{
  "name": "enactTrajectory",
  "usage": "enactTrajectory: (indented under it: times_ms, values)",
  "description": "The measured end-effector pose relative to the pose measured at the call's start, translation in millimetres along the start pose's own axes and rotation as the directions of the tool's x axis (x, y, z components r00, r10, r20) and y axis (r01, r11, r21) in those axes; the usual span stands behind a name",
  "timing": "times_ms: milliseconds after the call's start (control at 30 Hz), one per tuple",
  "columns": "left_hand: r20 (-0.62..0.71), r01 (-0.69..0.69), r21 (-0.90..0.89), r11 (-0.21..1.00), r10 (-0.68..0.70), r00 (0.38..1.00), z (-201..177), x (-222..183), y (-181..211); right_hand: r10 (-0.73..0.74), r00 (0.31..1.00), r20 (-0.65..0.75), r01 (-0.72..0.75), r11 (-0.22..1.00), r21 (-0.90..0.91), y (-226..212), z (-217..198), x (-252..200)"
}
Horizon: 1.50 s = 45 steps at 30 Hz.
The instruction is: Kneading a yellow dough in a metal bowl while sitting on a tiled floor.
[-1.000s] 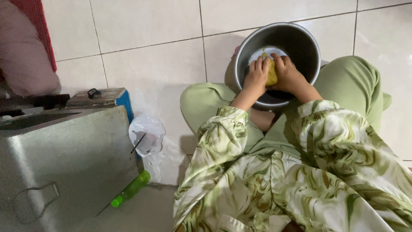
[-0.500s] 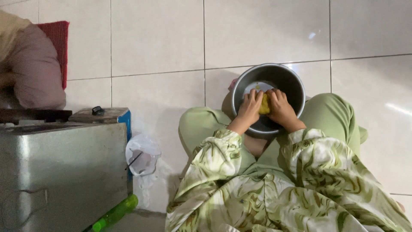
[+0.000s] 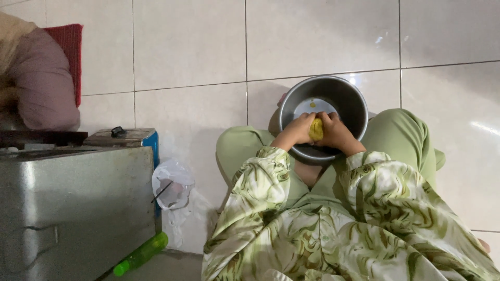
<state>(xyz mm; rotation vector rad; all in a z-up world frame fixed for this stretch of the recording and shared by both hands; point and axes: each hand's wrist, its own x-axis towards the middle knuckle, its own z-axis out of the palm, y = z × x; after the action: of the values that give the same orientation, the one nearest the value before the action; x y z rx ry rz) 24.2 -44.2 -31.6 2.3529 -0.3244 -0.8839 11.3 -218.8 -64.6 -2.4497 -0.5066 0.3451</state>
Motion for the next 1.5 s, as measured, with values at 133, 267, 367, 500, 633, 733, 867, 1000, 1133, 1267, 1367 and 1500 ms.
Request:
enactTrajectory:
  times_ms: [133,267,367,500,633,733,867,1000,1133,1267,1367,1500]
  values:
    - [-0.042,-0.062,-0.015,0.998,0.061,0.997,2.9,-21.7,6.6,0.036,0.996,0.083,-0.040,0.998,0.044,-14.6,-17.1,-10.1]
    - [-0.191,-0.139,0.037,0.990,0.143,0.971,-3.0,-37.1,20.3,0.021,0.988,0.154,-0.018,1.000,-0.017,-43.9,-57.5,-9.3]
    - [-0.234,-0.130,0.074,0.989,0.144,0.962,-15.8,-48.8,42.8,0.005,0.983,0.184,-0.010,1.000,0.026,-39.5,-59.9,-5.2]
    - [-0.081,-0.019,0.019,1.000,0.020,0.996,-28.3,-26.9,40.0,0.067,0.975,0.214,-0.071,0.997,0.012,5.5,-11.9,13.0]
    - [0.000,0.002,0.010,1.000,-0.002,1.000,-10.3,3.3,14.3,0.085,0.981,0.176,-0.082,0.996,-0.024,20.2,-0.6,18.1]
    - [-0.014,0.033,0.094,0.995,-0.031,0.999,0.0,14.0,1.0,0.017,0.995,0.099,-0.020,0.999,0.026,18.8,-5.1,16.5]
    - [-0.103,0.011,0.109,0.994,0.000,0.995,11.0,-0.5,-0.8,-0.049,0.997,0.061,0.043,0.994,0.101,13.9,-10.4,10.2]
    - [-0.218,0.007,0.168,0.986,0.031,0.975,-5.8,-38.5,38.6,-0.129,0.992,0.001,0.128,0.985,0.116,-7.6,-43.2,-5.6]
    - [-0.207,0.050,0.391,0.919,0.035,0.978,-8.7,-40.0,53.4,-0.205,0.972,-0.116,0.224,0.957,0.183,-14.5,-79.9,-10.6]
    - [-0.227,0.149,0.556,0.818,-0.023,0.974,13.4,-7.1,63.7,-0.109,0.925,-0.365,0.180,0.969,0.168,-24.7,-110.4,-7.3]
    - [-0.244,0.192,0.599,0.777,-0.051,0.968,45.8,61.1,19.3,0.127,0.914,-0.385,-0.038,0.972,0.230,-1.3,-101.9,3.0]
    - [-0.189,0.114,0.626,0.771,0.008,0.982,40.9,78.9,-3.7,0.426,0.899,-0.102,-0.362,0.854,0.374,50.7,-68.1,17.2]
